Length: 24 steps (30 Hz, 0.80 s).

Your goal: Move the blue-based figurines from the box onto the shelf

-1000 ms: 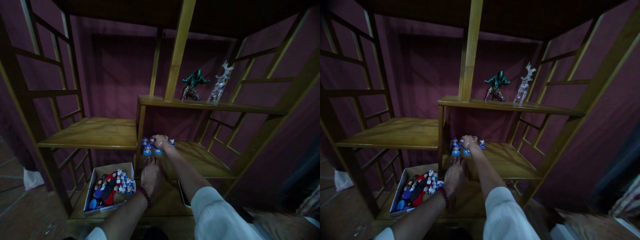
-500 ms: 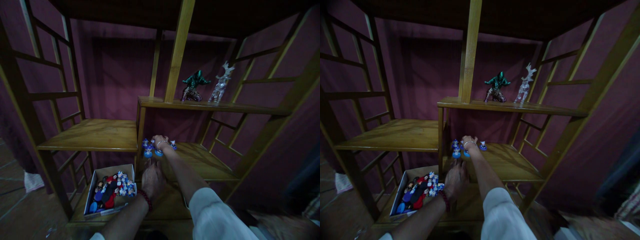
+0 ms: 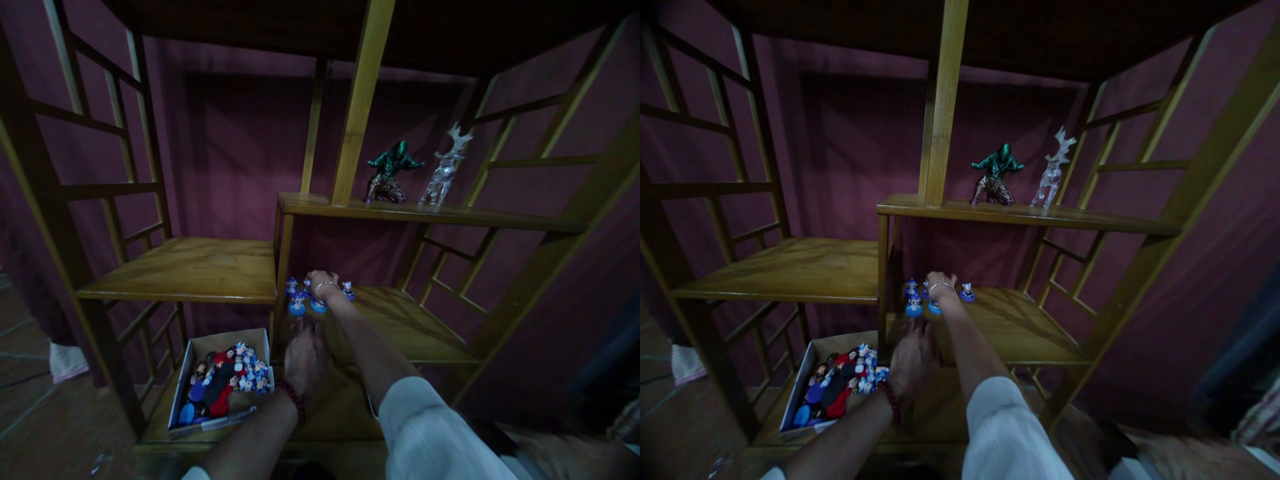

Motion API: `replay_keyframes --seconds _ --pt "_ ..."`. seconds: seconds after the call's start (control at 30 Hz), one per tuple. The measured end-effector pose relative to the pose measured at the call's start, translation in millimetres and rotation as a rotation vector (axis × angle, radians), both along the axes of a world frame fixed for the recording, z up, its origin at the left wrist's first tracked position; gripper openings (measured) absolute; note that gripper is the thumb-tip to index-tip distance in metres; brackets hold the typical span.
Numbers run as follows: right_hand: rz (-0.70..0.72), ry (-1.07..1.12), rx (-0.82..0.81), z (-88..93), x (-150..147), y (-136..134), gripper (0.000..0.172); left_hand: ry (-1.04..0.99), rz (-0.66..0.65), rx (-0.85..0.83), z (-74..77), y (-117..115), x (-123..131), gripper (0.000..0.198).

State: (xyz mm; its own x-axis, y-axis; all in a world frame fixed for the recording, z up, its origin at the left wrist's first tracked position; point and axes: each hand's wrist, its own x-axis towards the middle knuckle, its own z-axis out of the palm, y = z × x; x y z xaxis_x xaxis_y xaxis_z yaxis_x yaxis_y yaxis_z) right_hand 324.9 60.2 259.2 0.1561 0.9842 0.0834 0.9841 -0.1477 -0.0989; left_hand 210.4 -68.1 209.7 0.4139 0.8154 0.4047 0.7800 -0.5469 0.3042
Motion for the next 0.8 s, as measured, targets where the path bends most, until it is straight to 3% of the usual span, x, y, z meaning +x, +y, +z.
replay_keyframes --seconds 0.43,0.67,0.8 --pt "-0.021 0.046 0.034 2.0 1 -9 0.03 0.04 0.0 -0.003 2.8 -1 0 0.02" --pt "-0.065 0.032 0.258 6.0 12 -33 0.035 0.11 0.022 0.039 -1.1 1 2 0.022" --pt "-0.117 0.078 0.395 -1.5 20 -53 0.032 0.095 0.009 0.024 0.5 -1 1 0.02"
